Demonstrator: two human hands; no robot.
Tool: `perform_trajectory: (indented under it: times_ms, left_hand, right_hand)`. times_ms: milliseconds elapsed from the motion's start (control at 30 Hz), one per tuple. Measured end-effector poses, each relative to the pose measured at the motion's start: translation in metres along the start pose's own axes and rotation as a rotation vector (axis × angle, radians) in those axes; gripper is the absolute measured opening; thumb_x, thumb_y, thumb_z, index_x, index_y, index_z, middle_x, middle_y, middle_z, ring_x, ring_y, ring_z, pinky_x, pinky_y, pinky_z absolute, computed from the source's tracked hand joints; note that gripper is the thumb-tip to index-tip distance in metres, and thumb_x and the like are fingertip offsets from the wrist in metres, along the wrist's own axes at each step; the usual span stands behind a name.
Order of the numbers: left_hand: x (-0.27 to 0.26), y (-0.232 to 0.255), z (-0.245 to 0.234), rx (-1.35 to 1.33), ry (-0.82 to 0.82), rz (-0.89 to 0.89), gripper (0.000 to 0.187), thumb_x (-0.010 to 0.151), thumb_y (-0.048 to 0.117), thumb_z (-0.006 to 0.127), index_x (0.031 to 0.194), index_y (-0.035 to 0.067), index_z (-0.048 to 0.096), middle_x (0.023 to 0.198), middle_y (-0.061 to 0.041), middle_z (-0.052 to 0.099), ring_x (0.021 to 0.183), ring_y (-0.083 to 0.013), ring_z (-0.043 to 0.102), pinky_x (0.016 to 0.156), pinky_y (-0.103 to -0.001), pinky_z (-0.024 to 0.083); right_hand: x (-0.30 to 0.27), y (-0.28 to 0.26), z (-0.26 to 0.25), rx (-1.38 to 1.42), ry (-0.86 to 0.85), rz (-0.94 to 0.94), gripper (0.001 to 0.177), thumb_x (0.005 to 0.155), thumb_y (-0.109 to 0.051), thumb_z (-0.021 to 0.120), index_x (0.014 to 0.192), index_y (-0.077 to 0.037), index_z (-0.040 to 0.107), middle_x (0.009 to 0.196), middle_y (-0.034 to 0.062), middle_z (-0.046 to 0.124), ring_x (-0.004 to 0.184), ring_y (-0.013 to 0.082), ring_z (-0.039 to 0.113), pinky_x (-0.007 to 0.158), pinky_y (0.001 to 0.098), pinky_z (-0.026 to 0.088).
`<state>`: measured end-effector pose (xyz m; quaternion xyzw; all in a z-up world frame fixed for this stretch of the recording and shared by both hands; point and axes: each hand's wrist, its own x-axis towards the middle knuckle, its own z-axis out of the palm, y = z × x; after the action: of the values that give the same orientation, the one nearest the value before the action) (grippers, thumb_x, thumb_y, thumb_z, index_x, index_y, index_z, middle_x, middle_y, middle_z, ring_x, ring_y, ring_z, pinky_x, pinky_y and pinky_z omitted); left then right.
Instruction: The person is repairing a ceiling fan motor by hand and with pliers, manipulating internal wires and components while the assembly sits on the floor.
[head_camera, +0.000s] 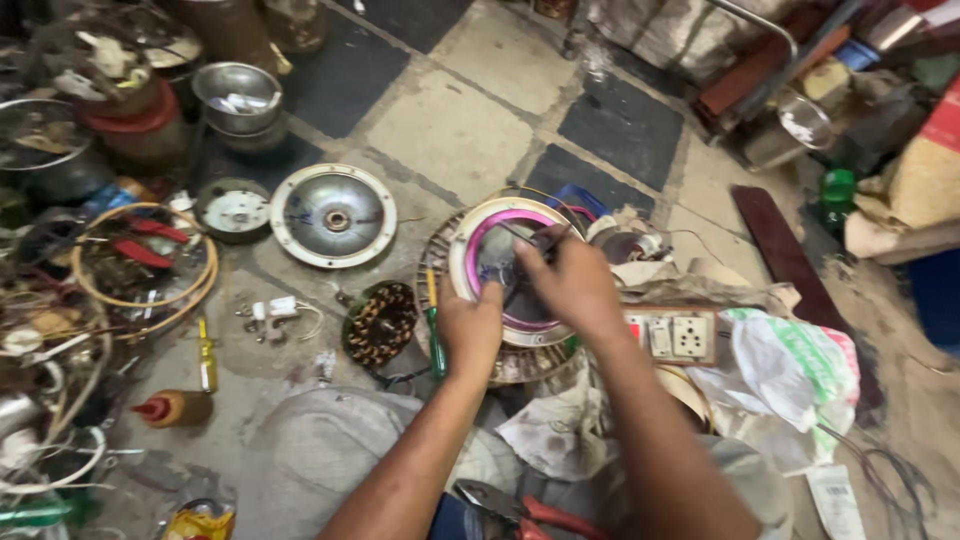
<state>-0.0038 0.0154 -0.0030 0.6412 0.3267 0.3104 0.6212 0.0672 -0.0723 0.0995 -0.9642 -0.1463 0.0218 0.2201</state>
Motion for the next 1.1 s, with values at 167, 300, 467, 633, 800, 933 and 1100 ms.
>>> perform_trajectory:
  times_ms: [167,300,467,633,800,933,1100]
  left_hand:
    - [0.015,-0.004,-0.001,0.158,-0.184,-0.138,0.043,0.075,0.025,0.076,0.11,0.002,0.068,0.098,-0.02,0.076,0.093,-0.0366,0.073,0.085,-0.043,0.055]
    - [0.009,-0.013,0.01,0.125,-0.24,-0.047,0.043,0.075,0.026,0.075,0.111,0.003,0.071,0.1,-0.02,0.077,0.093,-0.0357,0.075,0.086,-0.042,0.057]
    - [0.002,-0.022,0.017,0.195,-0.208,-0.02,0.053,0.077,0.028,0.075,0.118,-0.003,0.065,0.1,-0.025,0.074,0.094,-0.0388,0.074,0.086,-0.044,0.057]
    - [-0.005,-0.006,0.01,0.296,-0.223,0.034,0.059,0.088,0.032,0.07,0.13,-0.008,0.056,0.115,-0.031,0.068,0.106,-0.0444,0.069,0.095,-0.046,0.052]
    - [-0.022,0.029,-0.012,0.492,-0.306,0.375,0.071,0.095,0.029,0.064,0.15,-0.009,0.041,0.15,-0.039,0.037,0.131,-0.0542,0.047,0.105,-0.052,0.045]
    - [-0.018,0.054,-0.012,0.81,-0.485,0.557,0.058,0.08,0.031,0.077,0.125,-0.003,0.063,0.151,-0.027,0.037,0.144,-0.0461,0.03,0.112,-0.067,0.029]
    - [-0.002,0.063,0.01,0.904,-0.575,0.453,0.044,0.068,0.026,0.088,0.099,-0.003,0.076,0.155,-0.02,0.036,0.148,-0.043,0.023,0.112,-0.07,0.025]
  right_hand:
    - [0.006,0.054,-0.019,0.351,-0.198,-0.186,0.052,0.086,-0.024,0.076,0.133,-0.007,0.064,0.117,0.0127,0.077,0.11,0.0215,0.073,0.097,0.0356,0.055]
    - [-0.001,0.084,-0.018,0.201,-0.177,-0.207,0.069,0.077,-0.018,0.083,0.141,-0.009,0.059,0.115,0.0144,0.075,0.106,0.0226,0.072,0.096,0.0357,0.054]
    - [-0.005,0.093,0.003,0.25,-0.117,-0.265,0.086,0.067,-0.017,0.093,0.141,-0.001,0.053,0.124,0.0194,0.069,0.113,0.0239,0.066,0.098,0.0367,0.05]
    - [-0.001,0.11,0.002,0.385,-0.332,-0.181,0.074,0.074,-0.016,0.087,0.141,-0.003,0.058,0.131,0.0155,0.071,0.119,0.0208,0.068,0.104,0.0319,0.05]
    - [-0.003,0.125,-0.002,0.458,-0.356,-0.287,0.08,0.074,-0.016,0.082,0.146,-0.002,0.05,0.137,0.0174,0.066,0.123,0.0223,0.065,0.106,0.0328,0.048]
    - [-0.006,0.126,0.016,0.275,-0.147,-0.38,0.068,0.078,-0.018,0.082,0.14,-0.002,0.06,0.124,0.0214,0.07,0.115,0.0302,0.068,0.103,0.0381,0.051]
    - [-0.006,0.122,0.026,0.228,-0.06,-0.345,0.056,0.073,-0.019,0.086,0.126,-0.008,0.07,0.108,0.0207,0.073,0.099,0.035,0.07,0.097,0.042,0.052]
